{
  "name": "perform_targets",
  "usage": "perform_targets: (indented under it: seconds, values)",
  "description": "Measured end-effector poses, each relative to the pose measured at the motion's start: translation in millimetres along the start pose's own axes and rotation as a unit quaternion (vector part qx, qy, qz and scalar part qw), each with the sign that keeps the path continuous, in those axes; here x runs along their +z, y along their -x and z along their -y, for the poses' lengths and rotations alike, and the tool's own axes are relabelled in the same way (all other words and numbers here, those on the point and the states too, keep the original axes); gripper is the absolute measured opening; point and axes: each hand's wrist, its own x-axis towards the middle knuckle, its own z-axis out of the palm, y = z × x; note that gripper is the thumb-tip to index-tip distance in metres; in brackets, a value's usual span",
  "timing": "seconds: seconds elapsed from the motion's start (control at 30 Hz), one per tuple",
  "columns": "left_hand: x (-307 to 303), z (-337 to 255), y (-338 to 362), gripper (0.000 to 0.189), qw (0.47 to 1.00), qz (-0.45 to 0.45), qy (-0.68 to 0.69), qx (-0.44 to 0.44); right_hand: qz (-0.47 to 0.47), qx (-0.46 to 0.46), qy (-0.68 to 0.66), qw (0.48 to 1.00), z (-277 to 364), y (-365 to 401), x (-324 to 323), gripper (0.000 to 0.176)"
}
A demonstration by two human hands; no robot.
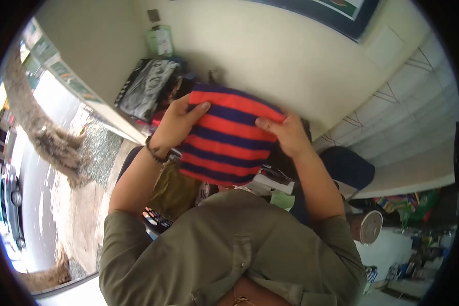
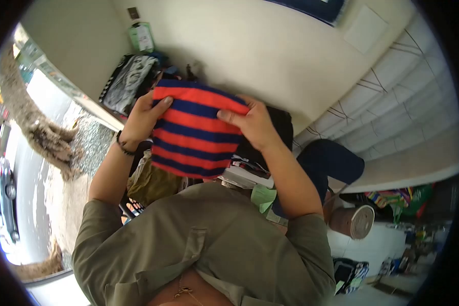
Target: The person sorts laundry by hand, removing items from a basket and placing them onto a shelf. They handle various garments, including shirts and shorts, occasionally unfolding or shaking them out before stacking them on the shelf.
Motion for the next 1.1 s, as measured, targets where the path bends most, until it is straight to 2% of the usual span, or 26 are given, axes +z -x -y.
perform_targets:
  seconds: [0.07, 0.1, 0.17, 0.2, 0.27, 0.3, 0.33, 0.37, 0.4, 0.43, 0.47, 0.5, 0.53, 0.57, 0.67, 0.77, 0.83, 0.87, 0.9, 0.93, 1.07, 1.1]
  values:
    - [10.6, 15.2, -34.6, 0.029, 0.999, 0.028, 0.011, -0.016, -0.102, 0.016, 0.198, 0.975, 20.9, -2.6, -15.7, 0.049]
    - [50.2, 24.6, -48.6, 0.024, 0.995, 0.016, 0.097, 0.019, -0.129, -0.049, 0.178, 0.974, 15.7, 6.3, -51.9, 0.025]
    - [75.1, 22.9, -73.7, 0.02, 0.989, 0.011, 0.105, 0.103, -0.183, -0.106, 0.23, 0.95, 38.5, 14.9, -67.0, 0.02]
    - [90.7, 26.3, -71.7, 0.019, 0.988, 0.008, 0.1, 0.117, -0.198, -0.111, 0.25, 0.941, 36.8, 21.6, -78.7, 0.02]
    - [114.8, 31.4, -76.2, 0.018, 0.983, 0.001, 0.078, 0.164, -0.217, -0.201, 0.334, 0.895, 28.2, 37.6, -95.0, 0.021]
    - [126.9, 52.6, -80.2, 0.027, 0.988, 0.008, 0.094, 0.125, -0.223, -0.247, 0.374, 0.866, 21.0, 46.3, -101.4, 0.023]
    - [133.2, 59.3, -76.7, 0.034, 0.97, -0.006, -0.05, 0.237, -0.216, -0.204, 0.394, 0.869, 8.4, 59.6, -105.2, 0.032]
    - [139.1, 65.8, -70.2, 0.041, 0.919, -0.022, -0.192, 0.343, -0.207, -0.21, 0.42, 0.858, -12.8, 70.9, -110.0, 0.035]
    - [145.9, 90.4, -64.9, 0.045, 0.921, 0.025, -0.194, 0.338, -0.195, -0.213, 0.445, 0.848, -40.0, 84.0, -114.4, 0.039]
    - [151.9, 122.5, -56.7, 0.049, 0.92, 0.071, -0.196, 0.331, -0.154, -0.178, 0.474, 0.849, -69.6, 100.1, -117.4, 0.04]
    - [156.4, 151.8, -46.5, 0.046, 0.905, 0.159, -0.265, 0.294, -0.113, -0.144, 0.501, 0.846, -100.5, 114.7, -121.2, 0.042]
    - [156.6, 169.9, -35.6, 0.044, 0.876, 0.245, -0.331, 0.253, -0.028, -0.096, 0.547, 0.831, -132.5, 127.7, -127.5, 0.036]
    - [152.6, 171.8, -24.0, 0.041, 0.845, 0.298, -0.368, 0.249, -0.016, -0.049, 0.54, 0.84, -131.8, 139.4, -119.6, 0.034]
    - [149.4, 173.2, -26.1, 0.04, 0.86, 0.255, -0.362, 0.254, -0.004, -0.003, 0.531, 0.847, -130.5, 142.5, -113.5, 0.032]
    - [139.0, 169.9, -34.4, 0.041, 0.884, 0.125, -0.37, 0.258, -0.141, -0.042, 0.537, 0.831, -115.5, 110.7, -109.0, 0.041]
    - [149.8, 152.2, -50.2, 0.046, 0.889, -0.097, -0.42, 0.154, -0.259, -0.092, 0.542, 0.794, -111.7, 52.8, -94.6, 0.058]
    - [148.9, 182.2, -39.8, 0.054, 0.863, -0.076, -0.491, 0.091, -0.302, -0.093, 0.569, 0.759, -123.5, 26.6, -78.5, 0.066]
    - [146.6, 199.8, -35.0, 0.059, 0.846, -0.067, -0.526, 0.062, -0.252, -0.038, 0.61, 0.751, -144.3, 30.9, -69.5, 0.068]
    - [143.5, 213.7, -22.7, 0.065, 0.833, -0.027, -0.549, 0.07, -0.198, 0.013, 0.648, 0.736, -176.9, 40.7, -61.1, 0.069]
    - [142.0, 210.1, -19.4, 0.064, 0.838, -0.023, -0.539, 0.074, -0.141, 0.061, 0.682, 0.715, -195.2, 44.9, -54.0, 0.071]
    - [128.6, 207.4, -17.6, 0.059, 0.868, -0.01, -0.485, 0.106, -0.152, 0.059, 0.696, 0.699, -202.4, 39.7, -59.6, 0.073]
    - [122.3, 205.3, -7.3, 0.057, 0.894, -0.004, -0.437, 0.096, -0.154, 0.058, 0.699, 0.696, -206.7, 40.5, -60.3, 0.073]
